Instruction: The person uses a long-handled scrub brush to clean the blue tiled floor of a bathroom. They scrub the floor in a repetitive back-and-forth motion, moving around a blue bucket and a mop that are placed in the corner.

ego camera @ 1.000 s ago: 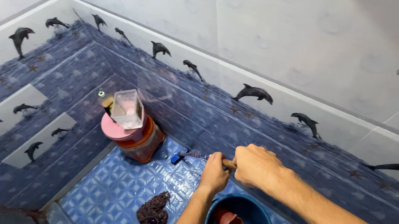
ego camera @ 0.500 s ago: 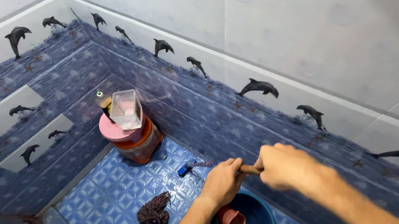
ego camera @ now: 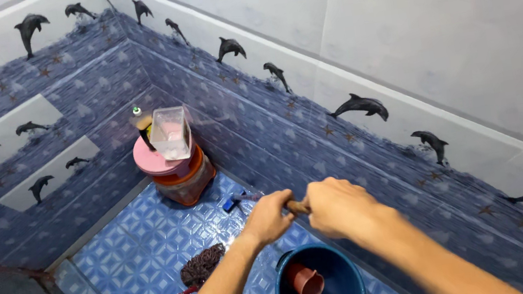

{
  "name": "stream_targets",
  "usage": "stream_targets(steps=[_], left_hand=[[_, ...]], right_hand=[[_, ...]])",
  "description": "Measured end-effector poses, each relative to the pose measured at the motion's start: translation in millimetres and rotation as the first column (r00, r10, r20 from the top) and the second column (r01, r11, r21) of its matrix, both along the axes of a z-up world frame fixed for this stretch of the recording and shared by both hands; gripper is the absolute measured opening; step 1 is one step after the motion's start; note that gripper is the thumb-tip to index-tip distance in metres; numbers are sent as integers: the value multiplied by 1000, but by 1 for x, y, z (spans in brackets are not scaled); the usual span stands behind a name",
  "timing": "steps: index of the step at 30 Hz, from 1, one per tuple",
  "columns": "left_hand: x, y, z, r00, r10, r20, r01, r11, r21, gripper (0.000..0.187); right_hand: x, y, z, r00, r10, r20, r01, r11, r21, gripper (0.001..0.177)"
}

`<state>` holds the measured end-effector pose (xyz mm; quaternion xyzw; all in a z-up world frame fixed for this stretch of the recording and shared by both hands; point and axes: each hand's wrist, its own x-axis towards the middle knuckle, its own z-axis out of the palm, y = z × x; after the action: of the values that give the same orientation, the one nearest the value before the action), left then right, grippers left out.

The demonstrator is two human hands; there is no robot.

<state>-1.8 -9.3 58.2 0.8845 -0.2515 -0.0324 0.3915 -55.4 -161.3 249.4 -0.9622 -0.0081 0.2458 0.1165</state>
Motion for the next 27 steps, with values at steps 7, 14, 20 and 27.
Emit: stream_targets(steps=[7, 14, 20, 27], left_hand=[[-26, -24, 19, 985, -76, -152, 44, 978, -205, 22], [21, -9, -10, 981, -37, -193, -38, 929, -369, 6], [41, 5, -16, 991, -27, -132, -3, 975, -224, 25], [16, 13, -46, 980, 7, -198, -35, 990, -134, 9]], right_hand=[[-20, 5, 58, 993, 7, -118, -24, 990, -136, 42], [21, 32, 54, 999, 32, 12, -29, 988, -149, 36], [29, 38, 42, 992, 75, 104, -59, 987, -149, 23], [-6, 25, -23, 996, -18, 93, 14, 999, 42, 30]])
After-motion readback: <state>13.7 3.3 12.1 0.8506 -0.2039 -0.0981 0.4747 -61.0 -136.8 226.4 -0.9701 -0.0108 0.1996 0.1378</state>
